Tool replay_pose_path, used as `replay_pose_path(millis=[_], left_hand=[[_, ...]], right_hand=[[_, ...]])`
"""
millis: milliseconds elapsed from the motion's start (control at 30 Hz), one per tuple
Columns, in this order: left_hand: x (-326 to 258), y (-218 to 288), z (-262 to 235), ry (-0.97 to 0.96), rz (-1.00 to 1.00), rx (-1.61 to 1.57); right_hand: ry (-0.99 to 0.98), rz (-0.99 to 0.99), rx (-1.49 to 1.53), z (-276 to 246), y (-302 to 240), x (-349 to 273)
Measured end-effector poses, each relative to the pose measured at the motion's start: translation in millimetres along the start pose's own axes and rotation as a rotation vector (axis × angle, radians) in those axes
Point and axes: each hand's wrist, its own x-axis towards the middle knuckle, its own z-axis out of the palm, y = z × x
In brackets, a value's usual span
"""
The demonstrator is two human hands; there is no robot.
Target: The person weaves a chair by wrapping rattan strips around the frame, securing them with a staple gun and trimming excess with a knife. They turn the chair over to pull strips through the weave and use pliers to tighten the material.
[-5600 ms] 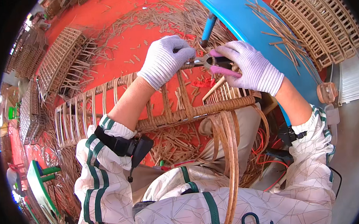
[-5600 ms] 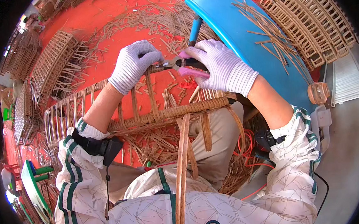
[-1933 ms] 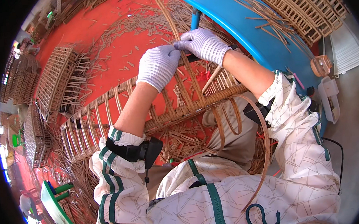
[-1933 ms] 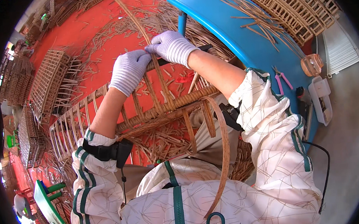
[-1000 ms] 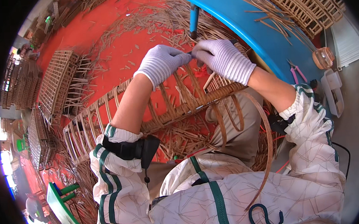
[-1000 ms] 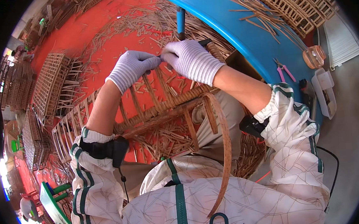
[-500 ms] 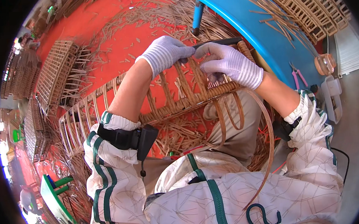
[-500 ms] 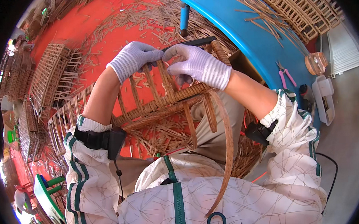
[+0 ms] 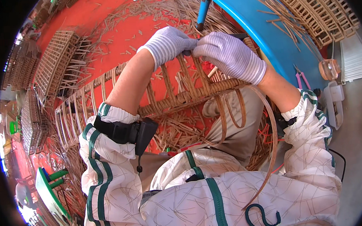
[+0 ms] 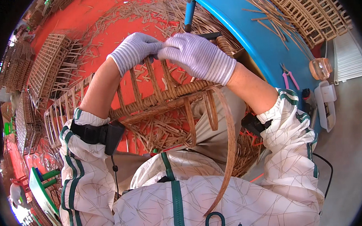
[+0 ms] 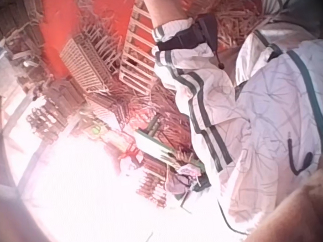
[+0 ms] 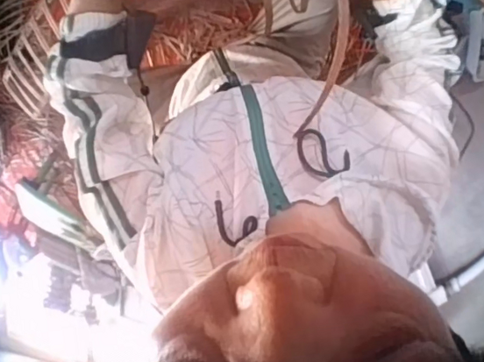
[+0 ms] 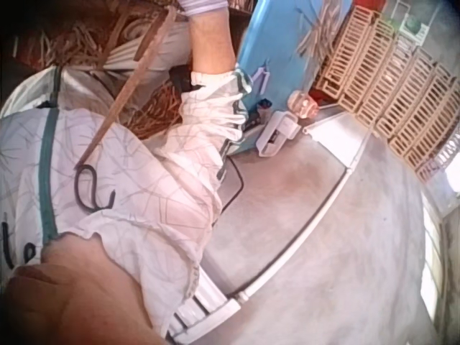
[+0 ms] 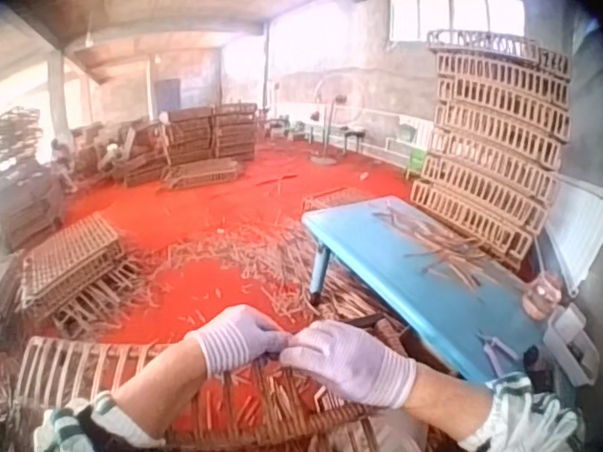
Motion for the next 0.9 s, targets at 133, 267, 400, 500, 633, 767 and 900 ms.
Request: replay_pose_path(millis=[133, 267, 400, 500, 633, 767, 900], left_hand=[[2, 1, -3, -0.052, -0.016, 0.082], [3, 0, 3, 0.032, 0.029, -0.039], [7, -4, 0, 0.008, 0.072, -0.016], [8, -1, 1, 0.002, -0.006, -0.025], [15, -10, -1, 0.015, -0.007, -0.059], [25, -14, -6, 0.065, -0.046, 0.034], [43, -20, -12, 0.042, -0.055, 0.062]], right_hand=[[-0.168, -0.069, -0.232, -8, -2, 4], [-0.186, -0.217, -0.223, -2, 7, 3], [-0.148, -0.345, -0.269, 1, 16, 4], [-0.118, -0.342, -0.252, 5, 22, 3], [0.008, -0.19, -0.217, -5, 8, 5], [0.032, 0.231, 0.171, -15, -50, 2], [-0.172, 0.915, 0.769, -24, -105, -5]])
